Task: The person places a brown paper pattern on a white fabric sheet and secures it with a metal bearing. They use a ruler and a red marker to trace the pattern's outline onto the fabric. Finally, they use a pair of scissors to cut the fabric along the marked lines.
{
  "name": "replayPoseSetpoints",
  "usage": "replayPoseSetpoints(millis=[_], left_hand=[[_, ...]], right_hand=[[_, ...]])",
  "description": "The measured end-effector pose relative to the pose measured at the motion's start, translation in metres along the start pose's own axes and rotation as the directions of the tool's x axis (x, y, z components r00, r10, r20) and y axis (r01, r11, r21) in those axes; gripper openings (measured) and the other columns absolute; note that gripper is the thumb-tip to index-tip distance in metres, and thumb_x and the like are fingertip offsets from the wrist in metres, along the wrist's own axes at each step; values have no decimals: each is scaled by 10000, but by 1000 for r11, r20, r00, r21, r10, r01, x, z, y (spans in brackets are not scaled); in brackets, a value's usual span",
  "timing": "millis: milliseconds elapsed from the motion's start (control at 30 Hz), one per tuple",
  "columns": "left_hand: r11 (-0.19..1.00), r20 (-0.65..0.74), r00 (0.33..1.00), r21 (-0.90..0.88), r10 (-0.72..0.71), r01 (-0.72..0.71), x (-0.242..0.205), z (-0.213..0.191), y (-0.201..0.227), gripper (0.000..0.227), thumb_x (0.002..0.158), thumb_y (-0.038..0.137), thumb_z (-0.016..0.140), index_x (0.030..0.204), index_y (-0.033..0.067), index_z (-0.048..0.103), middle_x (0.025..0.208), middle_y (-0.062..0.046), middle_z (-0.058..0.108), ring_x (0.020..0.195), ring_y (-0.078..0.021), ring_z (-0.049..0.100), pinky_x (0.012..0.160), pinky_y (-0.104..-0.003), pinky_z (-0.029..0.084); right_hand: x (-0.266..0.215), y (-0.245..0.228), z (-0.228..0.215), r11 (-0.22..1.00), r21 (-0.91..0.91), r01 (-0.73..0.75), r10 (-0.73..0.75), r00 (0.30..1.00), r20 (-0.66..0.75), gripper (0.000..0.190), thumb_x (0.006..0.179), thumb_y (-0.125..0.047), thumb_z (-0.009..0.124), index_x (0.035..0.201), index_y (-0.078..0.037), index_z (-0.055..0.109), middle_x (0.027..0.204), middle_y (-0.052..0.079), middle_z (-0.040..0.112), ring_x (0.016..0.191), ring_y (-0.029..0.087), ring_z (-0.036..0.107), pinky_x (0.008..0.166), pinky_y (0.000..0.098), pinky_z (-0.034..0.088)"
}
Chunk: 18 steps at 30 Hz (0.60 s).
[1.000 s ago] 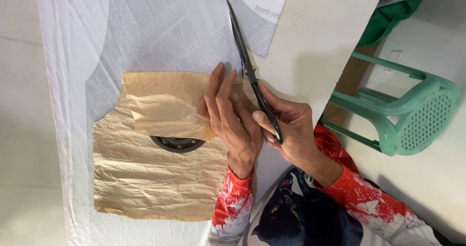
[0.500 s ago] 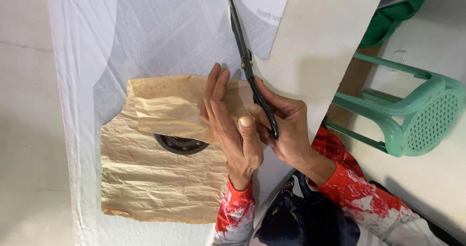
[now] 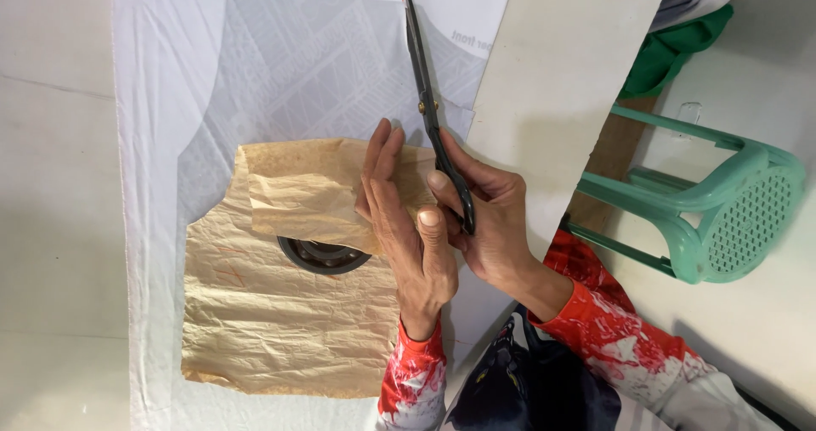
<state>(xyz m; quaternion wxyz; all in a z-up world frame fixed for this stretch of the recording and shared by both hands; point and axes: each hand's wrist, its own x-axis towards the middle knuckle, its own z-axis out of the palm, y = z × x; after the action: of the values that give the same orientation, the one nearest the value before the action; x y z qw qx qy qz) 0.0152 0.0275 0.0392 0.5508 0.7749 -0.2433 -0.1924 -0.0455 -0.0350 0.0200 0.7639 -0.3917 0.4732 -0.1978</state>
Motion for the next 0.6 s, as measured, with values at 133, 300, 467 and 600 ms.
replayPoseSetpoints(millis=[133, 300, 467, 600], left_hand=[[1000, -3, 1000, 10, -14, 14, -1, 0, 0, 685, 1110, 561, 151, 1527, 66, 375, 1625, -156, 433, 1561, -294, 421, 1254, -409, 289], [1000, -8, 1000, -15, -17, 17, 1, 0, 1, 696, 1107, 582, 162, 1510, 59, 383, 1611, -184, 435, 1540, -310, 429, 1246, -427, 285], [989, -55, 998, -146, -17, 8, 2, 6, -6, 740, 1066, 613, 275, 1485, 27, 447, 1562, -192, 451, 1473, -318, 420, 1234, -381, 165], [992, -73, 997, -128, 6, -15, 1, 9, -9, 732, 1068, 612, 273, 1480, 35, 457, 1558, -187, 460, 1469, -323, 430, 1241, -398, 177]], right_hand=[[0, 2, 2, 999, -15, -47, 46, 999, -27, 571, 913, -207, 726, 1458, -114, 583, 539, -117, 425, 439, 40, 269, 303, 207, 247], [2, 3, 5, 998, 64, 2, 0, 999, -40, 509, 932, -189, 722, 1424, -116, 618, 550, -128, 393, 432, 35, 313, 331, 193, 277], [9, 5, 10, 996, 75, 40, -32, 994, -106, 470, 881, -66, 791, 1333, -25, 668, 595, 92, 596, 410, 114, 525, 294, 215, 339], [11, 8, 7, 993, 112, 29, -18, 995, -94, 491, 875, -56, 802, 1346, -32, 665, 619, 109, 608, 394, 130, 530, 281, 223, 334]])
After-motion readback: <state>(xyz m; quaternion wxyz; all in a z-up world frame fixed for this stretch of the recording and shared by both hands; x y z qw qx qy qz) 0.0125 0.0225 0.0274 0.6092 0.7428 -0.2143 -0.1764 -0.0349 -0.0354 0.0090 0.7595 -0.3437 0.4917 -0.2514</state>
